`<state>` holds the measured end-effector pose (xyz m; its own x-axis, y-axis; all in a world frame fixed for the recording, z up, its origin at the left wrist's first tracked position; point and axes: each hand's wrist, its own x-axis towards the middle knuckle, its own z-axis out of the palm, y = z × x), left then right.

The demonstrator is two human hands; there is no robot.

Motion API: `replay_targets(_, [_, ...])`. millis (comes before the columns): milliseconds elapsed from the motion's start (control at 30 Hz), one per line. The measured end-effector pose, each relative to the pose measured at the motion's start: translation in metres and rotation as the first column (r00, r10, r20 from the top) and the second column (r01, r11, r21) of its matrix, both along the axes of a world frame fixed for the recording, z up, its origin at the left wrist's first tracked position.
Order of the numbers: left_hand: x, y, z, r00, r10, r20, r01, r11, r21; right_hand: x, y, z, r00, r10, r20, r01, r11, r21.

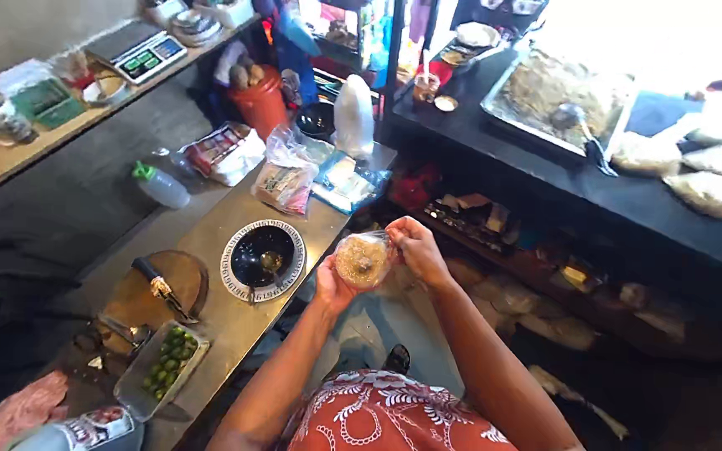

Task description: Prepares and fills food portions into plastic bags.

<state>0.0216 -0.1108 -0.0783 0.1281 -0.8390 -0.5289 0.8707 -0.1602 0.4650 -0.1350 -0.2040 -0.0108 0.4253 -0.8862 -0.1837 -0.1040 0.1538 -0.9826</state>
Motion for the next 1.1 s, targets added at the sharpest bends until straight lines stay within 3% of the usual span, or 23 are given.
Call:
replay_targets(267, [0.032, -0.065, -0.026, 0.958, 0.288, 0.003, -0.287, 0.955, 0.073, 0.069, -0.099, -0.028, 0.941, 0.329, 0.076, -0.334, 0.94, 0.068])
replay_targets(667, [0.085, -0.117, -0.062, 0.922, 0.387, 0.0, -0.379, 0.903, 0.201, 0.14, -0.161, -0.052, 0.878, 0.478, 0.027, -0.478, 0.87, 0.122])
replay_targets(800, [0.088, -0.123, -0.064, 0.924, 0.38, -0.042, -0.366, 0.91, 0.193, 0.146, -0.174, -0.055, 0.854, 0.512, 0.091, -0.519, 0.849, 0.098])
replay_targets(1100, [0.083, -0.12, -0.039, 0.871, 0.455, 0.187, -0.49, 0.839, 0.237, 0.15, -0.198, -0.051, 0.813, 0.559, 0.159, -0.58, 0.801, 0.147])
